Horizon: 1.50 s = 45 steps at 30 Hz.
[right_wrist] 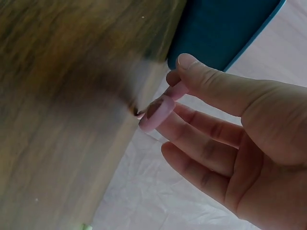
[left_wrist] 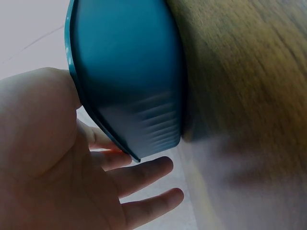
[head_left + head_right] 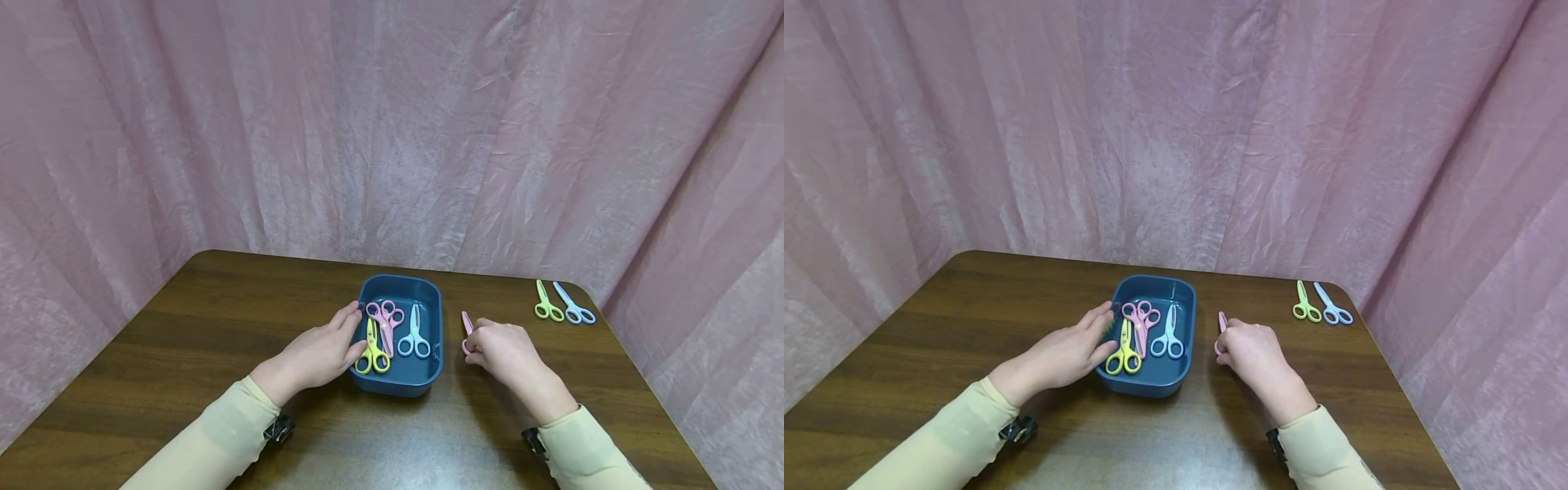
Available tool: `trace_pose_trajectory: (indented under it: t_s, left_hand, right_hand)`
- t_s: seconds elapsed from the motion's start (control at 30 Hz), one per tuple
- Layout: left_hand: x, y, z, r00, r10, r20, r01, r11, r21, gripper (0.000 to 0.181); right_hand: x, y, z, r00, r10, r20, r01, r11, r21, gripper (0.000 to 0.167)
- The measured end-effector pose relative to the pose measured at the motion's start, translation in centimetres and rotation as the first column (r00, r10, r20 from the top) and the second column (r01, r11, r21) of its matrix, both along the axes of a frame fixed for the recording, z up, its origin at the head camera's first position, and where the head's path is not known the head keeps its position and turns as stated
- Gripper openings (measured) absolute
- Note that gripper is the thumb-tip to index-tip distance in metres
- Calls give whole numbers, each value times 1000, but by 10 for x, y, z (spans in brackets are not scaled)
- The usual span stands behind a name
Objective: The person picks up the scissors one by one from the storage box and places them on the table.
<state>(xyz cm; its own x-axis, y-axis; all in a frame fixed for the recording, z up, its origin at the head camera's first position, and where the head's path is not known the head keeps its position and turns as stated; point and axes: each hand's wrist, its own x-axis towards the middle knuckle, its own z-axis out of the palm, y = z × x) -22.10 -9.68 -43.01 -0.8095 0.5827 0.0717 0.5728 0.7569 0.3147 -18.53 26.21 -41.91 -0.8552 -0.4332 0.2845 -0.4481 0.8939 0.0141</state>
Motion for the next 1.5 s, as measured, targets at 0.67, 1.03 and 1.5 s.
trace_pose_trajectory:
  t_s: [0.67,1.03,1.5]
  left_hand:
    - [2,0,0,1000,1,-10,-1,1000,-1,71]
    - [2,1,0,1000,1,-12,-1,1000,1,71]
    - [1,1,0,1000,-7,-15,7,1000,3,72]
  right_hand:
    - [-5,0,-13,999,35,-4,-35,999,42,25]
    - [-5,-1,-15,999,34,-22,-33,999,35,26]
    - [-1,-4,-8,999,-20,50,18,999,40,15]
